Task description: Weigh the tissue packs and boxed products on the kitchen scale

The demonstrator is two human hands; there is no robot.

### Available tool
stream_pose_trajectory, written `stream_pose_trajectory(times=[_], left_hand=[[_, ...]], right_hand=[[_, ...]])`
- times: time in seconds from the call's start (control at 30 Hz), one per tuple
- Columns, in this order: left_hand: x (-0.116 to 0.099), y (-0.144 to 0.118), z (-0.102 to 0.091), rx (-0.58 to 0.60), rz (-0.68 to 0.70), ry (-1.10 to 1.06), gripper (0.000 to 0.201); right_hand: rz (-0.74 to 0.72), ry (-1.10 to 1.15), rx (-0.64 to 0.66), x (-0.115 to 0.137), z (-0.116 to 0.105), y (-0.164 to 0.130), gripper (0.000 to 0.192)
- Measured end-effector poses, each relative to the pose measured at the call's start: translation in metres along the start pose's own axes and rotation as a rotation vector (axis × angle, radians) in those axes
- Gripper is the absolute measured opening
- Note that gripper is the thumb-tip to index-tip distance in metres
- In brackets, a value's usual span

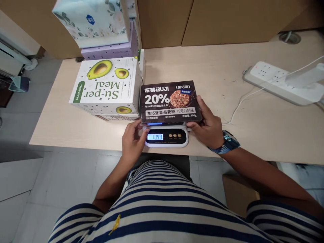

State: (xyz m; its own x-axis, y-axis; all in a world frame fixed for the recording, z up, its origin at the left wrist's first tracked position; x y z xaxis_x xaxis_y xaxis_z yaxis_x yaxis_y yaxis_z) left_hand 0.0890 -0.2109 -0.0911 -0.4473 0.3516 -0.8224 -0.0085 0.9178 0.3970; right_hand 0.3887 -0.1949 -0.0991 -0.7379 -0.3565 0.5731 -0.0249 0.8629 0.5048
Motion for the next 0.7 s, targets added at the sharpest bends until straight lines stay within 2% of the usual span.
stream_pose_trajectory(times=[0.37,0.7], left_hand=[[0.0049,-0.0022,0.0015,0.016,0.001,-0.01,0.031],[0.0044,-0.0019,0.0025,0.022,0.026,-0.024,0.029]], right_hand=[[-0.012,0.057,-0.048,0.0024,-0.0037,-0.0008,0.097],[0.047,0.055,-0.033,-0.0028,-0.0019,-0.0031,0.102]])
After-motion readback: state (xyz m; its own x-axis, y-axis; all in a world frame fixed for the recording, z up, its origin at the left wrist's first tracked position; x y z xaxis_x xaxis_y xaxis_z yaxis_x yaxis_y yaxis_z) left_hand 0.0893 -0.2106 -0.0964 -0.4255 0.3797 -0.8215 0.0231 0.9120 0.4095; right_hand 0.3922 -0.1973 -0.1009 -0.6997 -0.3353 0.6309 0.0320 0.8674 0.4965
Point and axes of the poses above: each hand's wrist, its own y-axis towards the middle knuckle, its own z-axis out of the palm, x = y × z, the point moved 10 cm from there along y, towards the middle knuckle, and after that the axes turned 8 degrees about -y, right-handed, at the moved point
